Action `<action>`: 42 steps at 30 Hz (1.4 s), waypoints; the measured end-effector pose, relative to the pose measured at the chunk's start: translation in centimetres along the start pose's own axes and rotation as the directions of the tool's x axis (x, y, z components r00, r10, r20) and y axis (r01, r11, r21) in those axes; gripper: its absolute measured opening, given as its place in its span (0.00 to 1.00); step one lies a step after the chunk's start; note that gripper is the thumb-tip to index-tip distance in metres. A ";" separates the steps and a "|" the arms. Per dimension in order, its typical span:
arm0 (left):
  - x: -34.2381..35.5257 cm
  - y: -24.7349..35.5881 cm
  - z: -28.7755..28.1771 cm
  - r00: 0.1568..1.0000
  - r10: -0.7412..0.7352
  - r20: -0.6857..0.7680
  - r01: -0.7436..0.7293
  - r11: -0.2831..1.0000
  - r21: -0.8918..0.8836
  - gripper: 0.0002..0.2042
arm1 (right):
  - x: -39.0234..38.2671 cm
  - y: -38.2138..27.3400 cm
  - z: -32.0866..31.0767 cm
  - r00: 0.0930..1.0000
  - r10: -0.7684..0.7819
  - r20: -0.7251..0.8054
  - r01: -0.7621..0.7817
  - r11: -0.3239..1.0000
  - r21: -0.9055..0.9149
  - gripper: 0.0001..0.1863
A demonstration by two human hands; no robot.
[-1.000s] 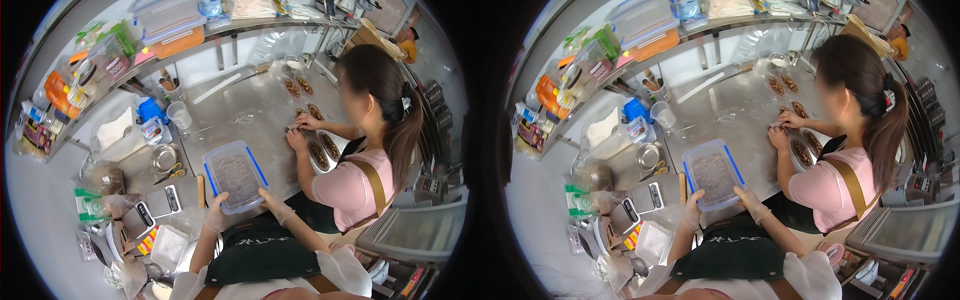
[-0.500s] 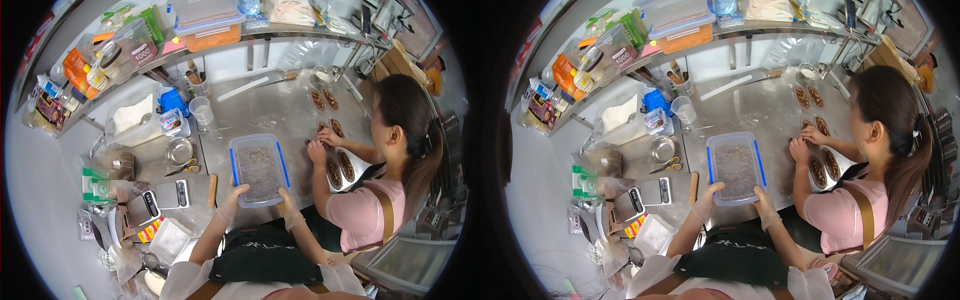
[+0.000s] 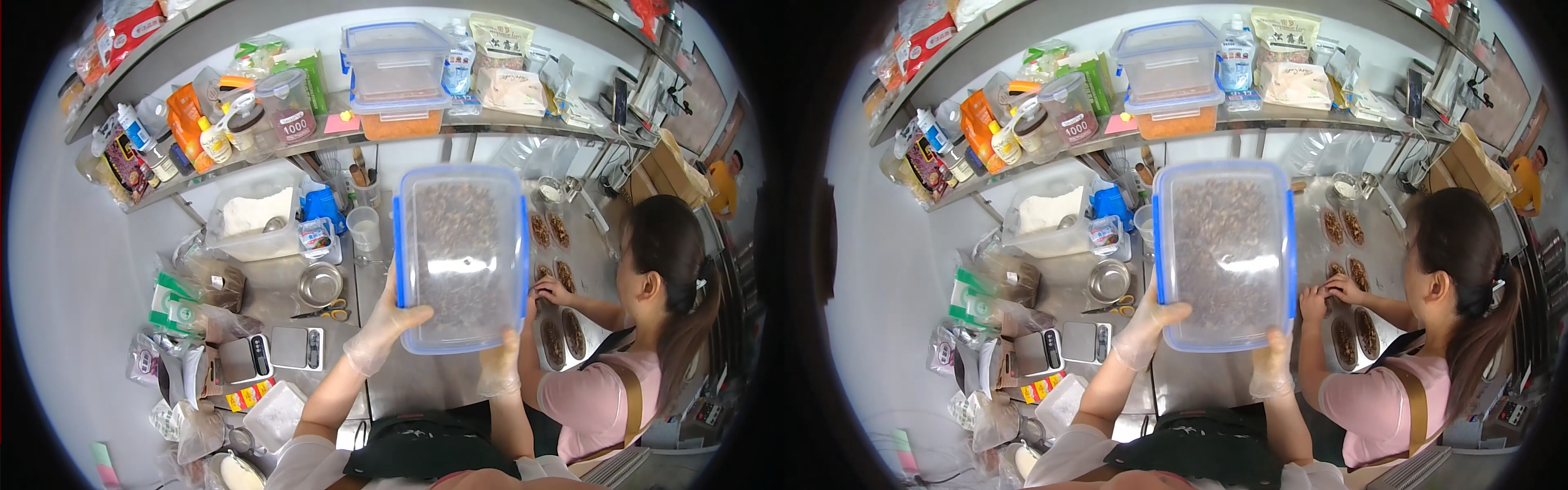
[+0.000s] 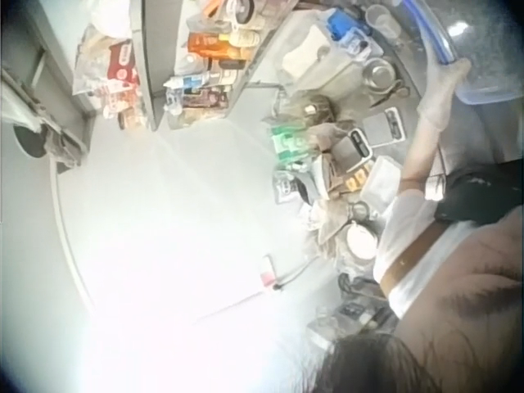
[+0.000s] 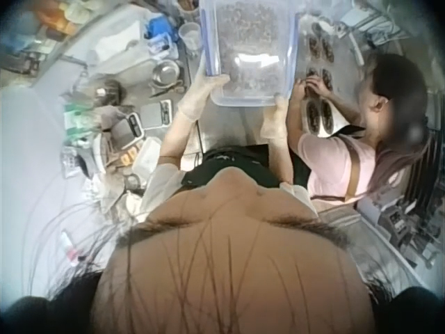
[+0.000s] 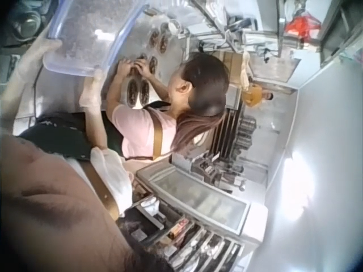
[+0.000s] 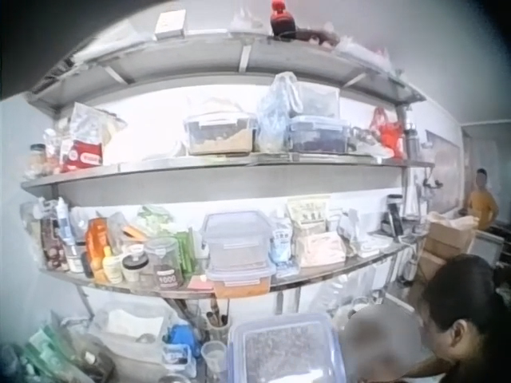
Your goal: The person fills pieces of dough with nuts, rolls them into cylinders, and places them onto a steaming tray. The person then picks up a plastic container filled with nuts and places it on a shelf.
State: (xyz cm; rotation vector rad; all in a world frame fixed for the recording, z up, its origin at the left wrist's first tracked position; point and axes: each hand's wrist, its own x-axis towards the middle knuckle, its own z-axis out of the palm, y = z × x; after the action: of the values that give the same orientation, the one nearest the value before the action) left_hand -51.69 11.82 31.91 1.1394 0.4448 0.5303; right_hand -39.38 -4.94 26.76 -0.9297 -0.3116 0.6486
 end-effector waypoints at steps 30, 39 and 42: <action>23.7 28.7 -3.1 0.597 0.687 -0.414 -0.427 0.709 0.561 0.38 | 31.0 -14.4 27.2 0.907 -0.362 0.216 0.407 0.618 -0.672 0.37; 6.0 -5.1 -6.8 0.805 0.586 0.094 -0.399 0.416 0.817 0.15 | 8.8 5.4 6.5 0.970 -0.166 0.178 0.228 0.873 -0.430 0.20; -1.7 -16.8 -8.7 0.992 0.118 0.041 -0.102 0.574 0.812 0.14 | 0.8 13.5 -3.3 0.982 0.191 0.008 -0.149 0.791 -0.594 0.22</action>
State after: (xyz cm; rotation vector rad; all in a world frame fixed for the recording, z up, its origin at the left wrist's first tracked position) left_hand -55.31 11.73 13.22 2.0846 0.6699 0.4403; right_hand -42.18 -0.76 13.82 -1.5556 -0.5126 0.7672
